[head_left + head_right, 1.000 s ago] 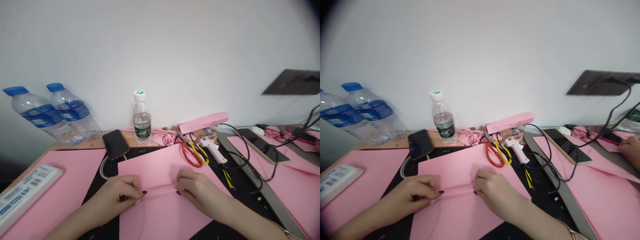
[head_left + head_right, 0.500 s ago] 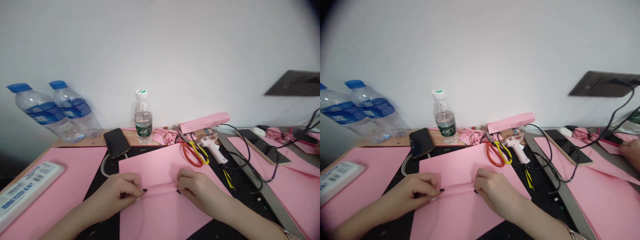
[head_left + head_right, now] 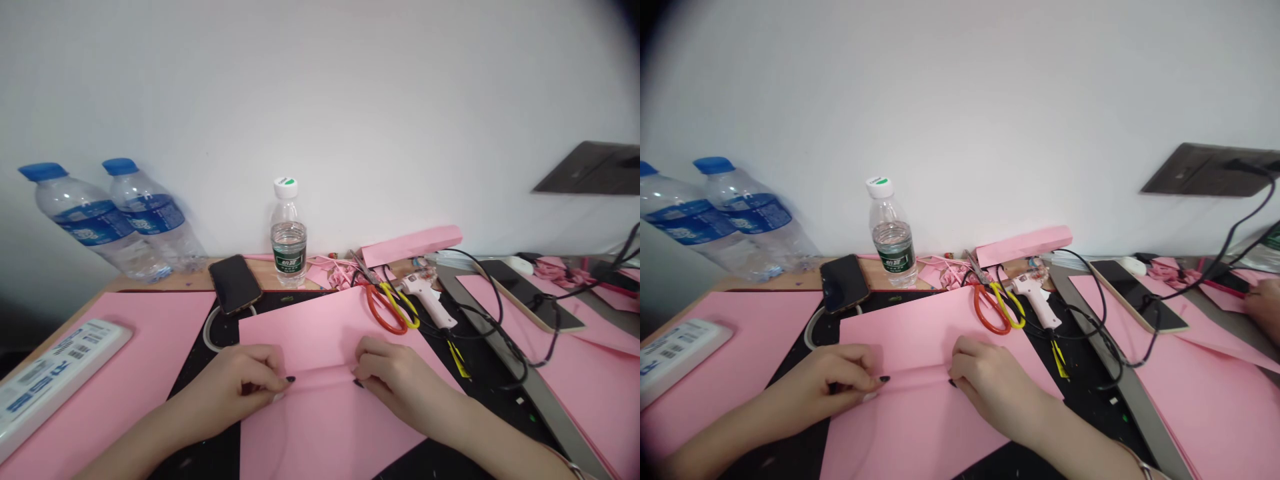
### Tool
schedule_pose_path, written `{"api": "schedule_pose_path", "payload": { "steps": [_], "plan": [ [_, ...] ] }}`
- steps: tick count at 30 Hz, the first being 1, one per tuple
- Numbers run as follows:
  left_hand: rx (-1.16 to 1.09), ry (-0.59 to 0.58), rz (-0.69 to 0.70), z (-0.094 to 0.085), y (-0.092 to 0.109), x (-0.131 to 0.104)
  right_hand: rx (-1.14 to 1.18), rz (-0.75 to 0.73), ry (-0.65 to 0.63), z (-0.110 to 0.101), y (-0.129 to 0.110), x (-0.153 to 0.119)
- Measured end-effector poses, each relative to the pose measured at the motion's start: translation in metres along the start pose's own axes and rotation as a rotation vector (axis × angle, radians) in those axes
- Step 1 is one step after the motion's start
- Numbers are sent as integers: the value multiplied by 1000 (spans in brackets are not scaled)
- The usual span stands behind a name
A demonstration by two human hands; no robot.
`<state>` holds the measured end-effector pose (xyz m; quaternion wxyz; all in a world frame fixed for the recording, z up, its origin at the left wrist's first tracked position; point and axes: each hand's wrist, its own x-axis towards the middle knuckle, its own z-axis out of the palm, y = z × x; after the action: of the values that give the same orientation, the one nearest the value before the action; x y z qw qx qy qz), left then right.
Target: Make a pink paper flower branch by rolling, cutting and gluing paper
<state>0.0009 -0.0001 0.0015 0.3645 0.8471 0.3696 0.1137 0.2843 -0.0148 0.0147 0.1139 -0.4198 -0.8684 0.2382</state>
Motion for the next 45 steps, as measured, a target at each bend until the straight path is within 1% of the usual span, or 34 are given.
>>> {"api": "schedule_pose_path", "payload": {
  "steps": [24, 45],
  "plan": [
    [6, -5, 5, 1, -3, 0, 1, 4, -19, -1, 0, 2],
    [8, -3, 11, 1, -2, 0, 6, 0, -1, 2, 1, -1]
  ]
}}
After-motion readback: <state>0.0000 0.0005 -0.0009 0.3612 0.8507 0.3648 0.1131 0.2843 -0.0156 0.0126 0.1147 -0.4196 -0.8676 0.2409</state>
